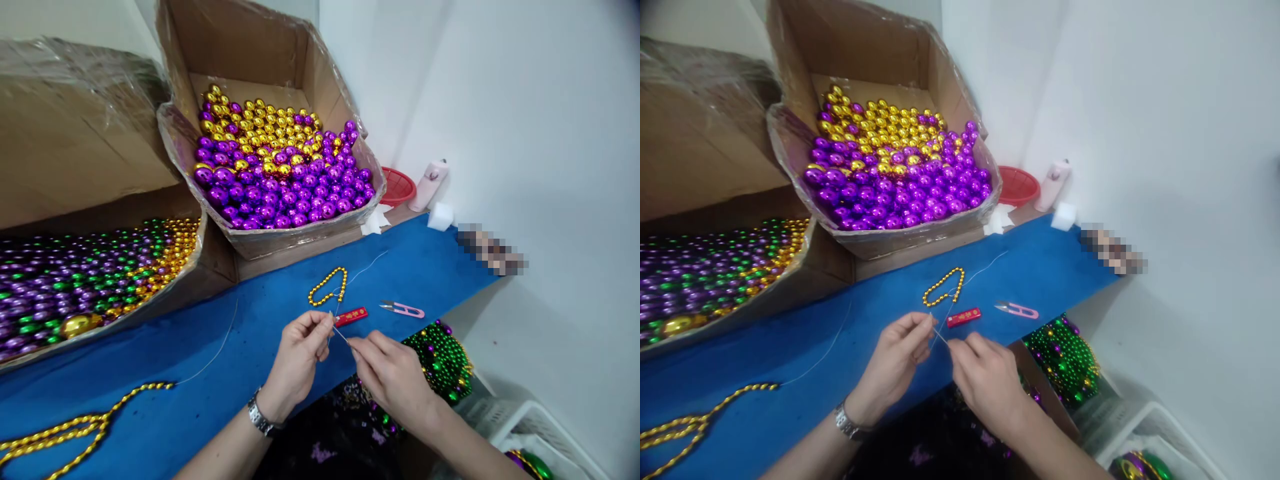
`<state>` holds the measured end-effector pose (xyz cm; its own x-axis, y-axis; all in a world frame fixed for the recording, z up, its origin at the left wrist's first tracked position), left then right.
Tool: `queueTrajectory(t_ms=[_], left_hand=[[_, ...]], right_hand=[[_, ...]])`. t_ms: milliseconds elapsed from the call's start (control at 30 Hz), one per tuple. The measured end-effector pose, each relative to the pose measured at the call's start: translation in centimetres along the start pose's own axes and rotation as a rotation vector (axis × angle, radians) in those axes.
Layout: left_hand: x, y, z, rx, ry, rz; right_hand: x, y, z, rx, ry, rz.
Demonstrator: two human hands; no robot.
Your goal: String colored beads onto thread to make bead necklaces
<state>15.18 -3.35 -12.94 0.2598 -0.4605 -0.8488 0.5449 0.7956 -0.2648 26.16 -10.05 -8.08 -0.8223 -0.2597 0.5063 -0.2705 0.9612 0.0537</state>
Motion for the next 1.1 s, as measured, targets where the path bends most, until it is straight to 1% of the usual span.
queueTrajectory(t_ms=[33,67,133,167,200,233,300,333,400,467,533,600,667,733,767,833,900,933,1000,1033,1100], left_hand=[[-0.1,0.1,0.0,0.012,-0.008,-0.004],[-0.1,0.2,0.1,0.021,-0.024,-0.006],[-0.1,0.4,0.0,0.032,-0.088,-0.01],[-0.1,0.5,0.0,0.033,-0.131,-0.013],[-0.1,0.6,0.1,0.039,-0.174,-0.017],[-0.1,0.8,0.3,0.049,-0.211,-0.021],[-0.6,1.1,1.0,0.076,-0.247,-0.01],[-1.2,1.4,1.4,0.09,-0.243,0.006],[-3.2,2.3,2.1,0.103,-0.155,0.077],[-6.3,3.7,2.7,0.088,-0.021,0.179],[-9.8,5.5,3.0,0.046,0.094,0.29],[-13.4,7.2,2.8,-0.012,0.178,0.401],[-16.3,8.3,2.5,-0.077,0.298,0.503],[-17.9,8.8,1.8,-0.132,0.443,0.564],[-18.0,8.8,1.5,-0.151,0.519,0.574],[-17.0,8.8,0.7,-0.168,0.67,0.56],[-14.8,8.6,0.0,-0.155,0.811,0.511],[-13.4,8.5,-0.2,-0.139,0.875,0.481],[-10.4,8.3,-0.4,-0.095,0.987,0.417],[-9.0,8.1,-0.4,-0.074,1.037,0.386],[-6.5,7.2,-0.4,-0.037,1.129,0.328]], right_hand=[[-0.2,0.1,0.1,0.03,0.1,0.006],[-0.5,0.2,0.4,0.074,0.252,0.017],[-1.2,0.5,1.4,0.15,0.651,0.039],[-1.3,0.7,1.9,0.16,0.834,0.041],[-1.4,1.1,2.1,0.143,0.958,0.03],[-1.4,1.5,1.8,0.088,0.993,0.004],[-1.2,2.5,0.4,-0.085,0.864,-0.056],[-1.0,3.0,-0.5,-0.172,0.766,-0.079],[-0.8,4.2,-2.4,-0.325,0.624,-0.096],[-1.4,5.7,-4.8,-0.434,0.589,-0.087],[-2.4,7.2,-8.3,-0.53,0.573,-0.078],[-3.4,8.8,-12.7,-0.606,0.566,-0.093],[-3.9,10.1,-17.7,-0.666,0.554,-0.131],[-4.0,11.0,-22.6,-0.713,0.537,-0.164],[-3.8,11.3,-24.9,-0.735,0.521,-0.182],[-3.0,11.5,-28.8,-0.762,0.479,-0.196],[-2.1,11.6,-31.7,-0.786,0.443,-0.18],[-1.5,11.6,-32.8,-0.79,0.422,-0.159],[-0.3,12.0,-33.9,-0.758,0.375,-0.114],[0.4,12.4,-34.0,-0.722,0.353,-0.092],[1.7,13.0,-32.8,-0.626,0.338,-0.057]])
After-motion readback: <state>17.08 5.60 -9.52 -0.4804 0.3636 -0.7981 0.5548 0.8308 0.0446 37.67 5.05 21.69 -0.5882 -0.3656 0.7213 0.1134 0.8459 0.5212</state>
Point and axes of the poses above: each hand's wrist, its own y-axis towards the middle knuckle, its own z-axis out of the palm, x = y × z, the point moved 9 cm from there along y, towards the middle knuckle, and after that the axes turned 14 degrees about x, right-handed, at the moved point
